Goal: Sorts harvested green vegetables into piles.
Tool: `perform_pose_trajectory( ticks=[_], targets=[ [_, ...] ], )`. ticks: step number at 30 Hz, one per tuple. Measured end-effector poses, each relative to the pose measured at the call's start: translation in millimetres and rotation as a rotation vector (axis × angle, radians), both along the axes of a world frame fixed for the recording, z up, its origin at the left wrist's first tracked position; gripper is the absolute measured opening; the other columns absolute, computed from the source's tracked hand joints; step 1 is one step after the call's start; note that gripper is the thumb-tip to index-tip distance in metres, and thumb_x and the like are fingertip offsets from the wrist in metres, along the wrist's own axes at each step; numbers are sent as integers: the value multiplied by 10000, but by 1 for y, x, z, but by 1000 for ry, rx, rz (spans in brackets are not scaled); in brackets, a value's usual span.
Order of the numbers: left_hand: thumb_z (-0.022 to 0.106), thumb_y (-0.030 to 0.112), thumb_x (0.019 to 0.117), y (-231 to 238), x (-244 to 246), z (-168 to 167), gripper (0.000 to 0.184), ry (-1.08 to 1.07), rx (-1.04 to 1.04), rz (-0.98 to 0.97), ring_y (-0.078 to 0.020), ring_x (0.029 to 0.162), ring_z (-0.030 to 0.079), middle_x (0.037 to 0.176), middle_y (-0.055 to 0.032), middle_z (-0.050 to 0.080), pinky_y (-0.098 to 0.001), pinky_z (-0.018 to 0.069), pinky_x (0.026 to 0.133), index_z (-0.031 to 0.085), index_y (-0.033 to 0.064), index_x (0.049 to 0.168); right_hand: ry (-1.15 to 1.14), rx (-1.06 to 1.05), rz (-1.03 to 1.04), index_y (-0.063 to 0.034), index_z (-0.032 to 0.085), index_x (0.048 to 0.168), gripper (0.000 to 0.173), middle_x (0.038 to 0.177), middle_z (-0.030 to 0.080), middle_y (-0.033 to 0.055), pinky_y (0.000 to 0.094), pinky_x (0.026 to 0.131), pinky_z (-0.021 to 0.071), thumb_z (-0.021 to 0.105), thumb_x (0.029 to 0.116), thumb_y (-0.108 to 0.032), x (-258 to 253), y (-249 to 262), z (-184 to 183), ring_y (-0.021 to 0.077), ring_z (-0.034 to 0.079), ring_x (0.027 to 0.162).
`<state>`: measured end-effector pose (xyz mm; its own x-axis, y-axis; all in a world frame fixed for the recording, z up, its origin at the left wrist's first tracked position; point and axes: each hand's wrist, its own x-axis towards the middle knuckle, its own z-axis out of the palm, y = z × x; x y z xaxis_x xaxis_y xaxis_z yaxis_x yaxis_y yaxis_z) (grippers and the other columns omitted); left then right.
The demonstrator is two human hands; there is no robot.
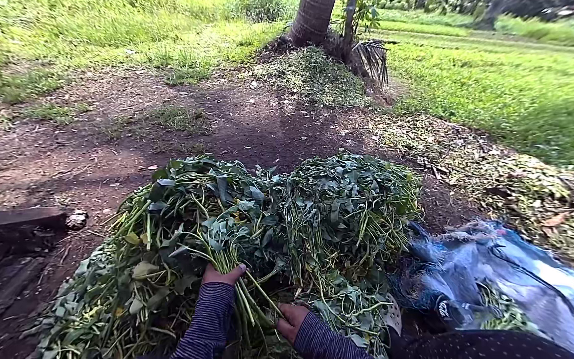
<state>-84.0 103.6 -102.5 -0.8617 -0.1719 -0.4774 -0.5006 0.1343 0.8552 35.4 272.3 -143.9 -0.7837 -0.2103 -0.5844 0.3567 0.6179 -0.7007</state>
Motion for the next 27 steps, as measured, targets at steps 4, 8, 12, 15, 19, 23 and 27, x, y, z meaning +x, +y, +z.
perform_pose_trajectory(
  ticks=[4, 8, 12, 15, 19, 23, 27],
  targets=[
    [818, -71, 807, 2, 0, 10, 783, -9, 31, 24, -254, 673, 724, 998, -210, 685, -380, 626, 580, 362, -25, 1442, -46, 54, 73, 68, 632, 1225, 477, 1114, 684, 279, 588, 1010, 469, 398, 1116, -334, 10, 13, -7, 404, 662, 1103],
    [829, -26, 819, -9, -10, 9, 780, 68, -29, 113, -260, 764, 725, 1071, -215, 673, -406, 624, 661, 378, -23, 1455, -35, 131, 96, 97, 655, 1185, 488, 1146, 690, 303, 612, 1041, 451, 394, 1111, -309, 29, 33, -41, 434, 657, 1156],
    [816, -41, 826, -17, -16, 16, 741, 104, 1, 126, -251, 735, 730, 1054, -200, 683, -388, 632, 618, 402, -18, 1440, -71, 20, -126, 75, 640, 1233, 541, 1170, 667, 267, 542, 1016, 479, 311, 1136, -343, 23, 54, -15, 376, 657, 1085],
    [797, -69, 832, -12, -12, 17, 709, 88, 56, 99, -245, 713, 737, 997, -185, 709, -374, 633, 597, 403, -32, 1420, 137, -43, -192, 11, 620, 1358, 452, 1421, 554, 245, 508, 1114, 441, 454, 1094, -315, -1, 45, 16, 361, 572, 1287],
    [781, -97, 828, -6, -6, 17, 725, 84, 105, 113, -249, 705, 733, 978, -181, 706, -378, 626, 580, 386, -20, 1431, 392, -34, -66, 51, 661, 1200, 417, 1195, 650, 250, 516, 957, 543, 645, 1007, -320, -21, 6, 1, 359, 667, 1061],
    [769, -113, 827, -13, -4, 20, 705, 111, 114, 187, -237, 653, 725, 925, -167, 712, -357, 610, 528, 386, -18, 1410, 283, 168, 93, 68, 633, 1196, 345, 1219, 645, 264, 545, 1007, 515, 509, 1073, -230, -23, -17, 10, 399, 644, 1175],
    [735, -62, 889, -34, -12, 41, 683, 168, 94, 317, -179, 688, 709, 978, -153, 683, -312, 597, 567, 358, -11, 1456, 141, 314, 70, 66, 624, 1267, 379, 1292, 635, 280, 585, 1052, 480, 444, 1091, -217, -27, 20, -12, 424, 622, 1234]
  ],
)
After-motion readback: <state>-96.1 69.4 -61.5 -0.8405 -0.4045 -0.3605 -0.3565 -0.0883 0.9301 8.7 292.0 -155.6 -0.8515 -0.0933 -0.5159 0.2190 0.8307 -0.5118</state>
